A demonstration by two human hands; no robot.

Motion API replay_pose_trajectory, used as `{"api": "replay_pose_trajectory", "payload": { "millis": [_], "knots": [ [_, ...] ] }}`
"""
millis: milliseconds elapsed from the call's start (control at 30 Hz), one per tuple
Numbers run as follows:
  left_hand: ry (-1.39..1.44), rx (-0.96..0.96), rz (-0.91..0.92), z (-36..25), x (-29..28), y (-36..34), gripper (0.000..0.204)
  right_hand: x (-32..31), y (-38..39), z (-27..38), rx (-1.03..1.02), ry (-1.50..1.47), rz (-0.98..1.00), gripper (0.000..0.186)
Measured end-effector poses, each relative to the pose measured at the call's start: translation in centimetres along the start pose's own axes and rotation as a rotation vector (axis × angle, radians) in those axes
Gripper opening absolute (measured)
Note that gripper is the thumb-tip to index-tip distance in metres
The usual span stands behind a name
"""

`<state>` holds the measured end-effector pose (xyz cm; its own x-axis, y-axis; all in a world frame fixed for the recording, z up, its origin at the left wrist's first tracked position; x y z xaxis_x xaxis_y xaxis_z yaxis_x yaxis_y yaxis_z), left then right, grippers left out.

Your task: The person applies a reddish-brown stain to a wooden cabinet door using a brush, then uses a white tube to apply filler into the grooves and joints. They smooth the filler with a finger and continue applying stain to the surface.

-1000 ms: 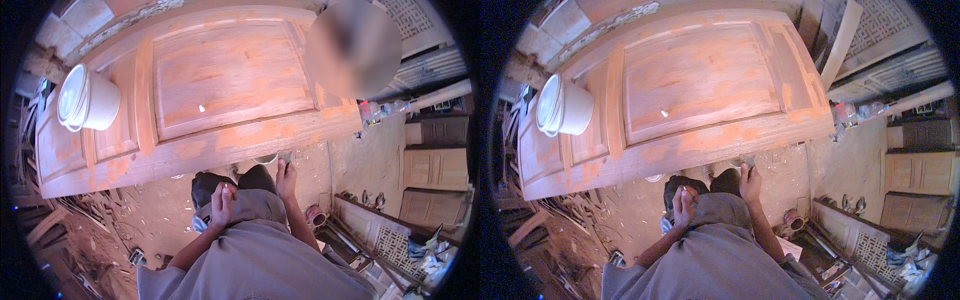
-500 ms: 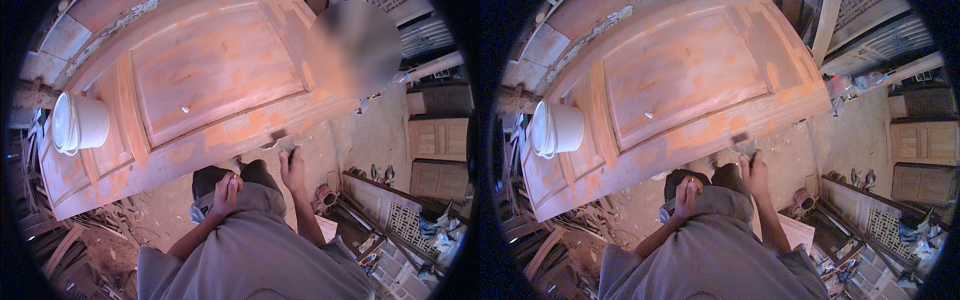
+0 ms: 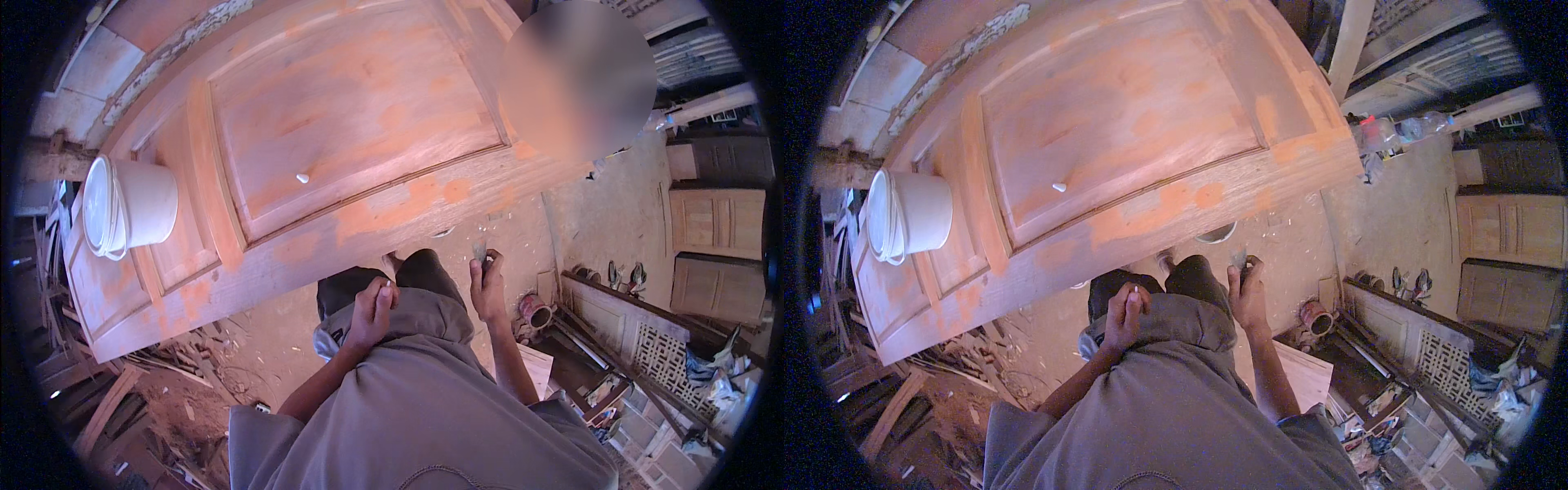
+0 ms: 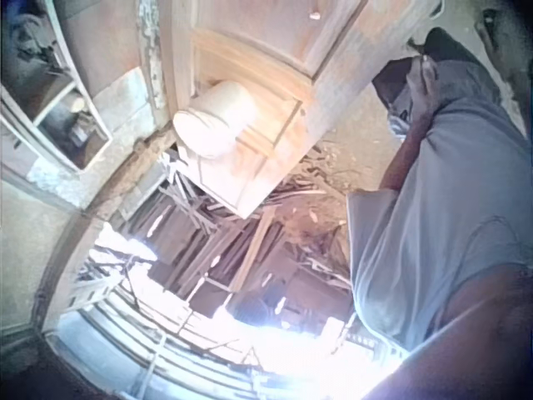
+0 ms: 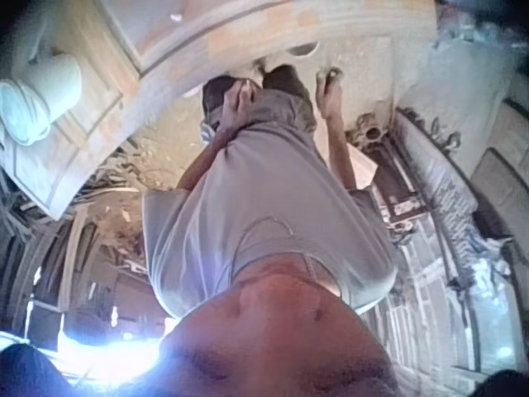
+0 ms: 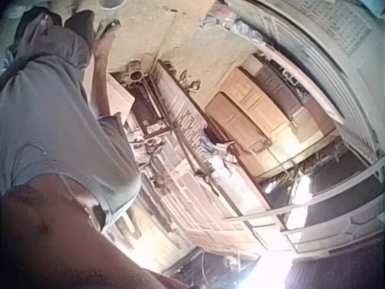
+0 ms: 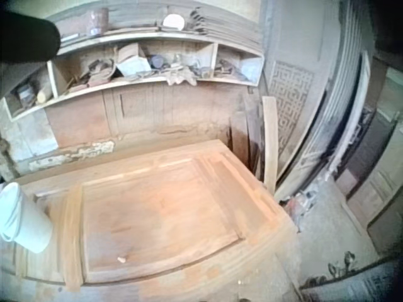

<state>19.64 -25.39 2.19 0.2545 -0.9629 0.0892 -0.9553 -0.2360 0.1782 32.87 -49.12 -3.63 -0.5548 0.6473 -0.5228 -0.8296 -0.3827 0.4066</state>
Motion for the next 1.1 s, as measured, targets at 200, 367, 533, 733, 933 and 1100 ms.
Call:
{"api": "replay_pose_trajectory", "payload": {
  "millis": [200, 367, 533, 733, 933, 1100],
  "knots": [
    [-0.024, 0.094, -0.017, 0.1, 0.2, -0.6, 0.031, 0.8, -0.4, 7.5, -0.213, -0.406, 0.101, 0.038],
    [-0.052, 0.079, 0.004, -0.1, 0.5, -0.5, 0.03, 4.3, -4.8, 5.9, -0.097, -0.493, 0.087, 0.04],
    [-0.043, 0.031, -0.05, -0.2, 0.1, 0.0, 0.029, 6.4, -6.3, 0.4, -0.245, -0.426, 0.077, 0.043],
    [-0.123, 0.157, -0.102, -0.4, -0.5, 0.7, 0.031, 2.7, -3.7, -2.9, 0.14, -0.386, 0.059, 0.043],
    [-0.049, 0.069, -0.036, 0.3, -0.4, 0.3, 0.031, 0.7, -2.4, 3.5, -0.139, -0.323, 0.114, 0.04],
    [-0.019, 0.075, -0.077, 0.2, -0.8, 0.6, 0.031, 1.3, -1.9, 6.9, -0.203, -0.176, -0.009, 0.034]
  ]
}}
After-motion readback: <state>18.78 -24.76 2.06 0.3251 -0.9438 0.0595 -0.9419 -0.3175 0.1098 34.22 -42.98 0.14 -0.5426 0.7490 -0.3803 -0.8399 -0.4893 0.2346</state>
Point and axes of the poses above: each hand's wrist, its own y-axis away from the middle knuckle, its own x-axis out of the palm, z = x × y, the point moved 3 cm from there along -y, towards the middle knuckle, and after that the axes turned 10 degrees about z, right-handed, at the moved point
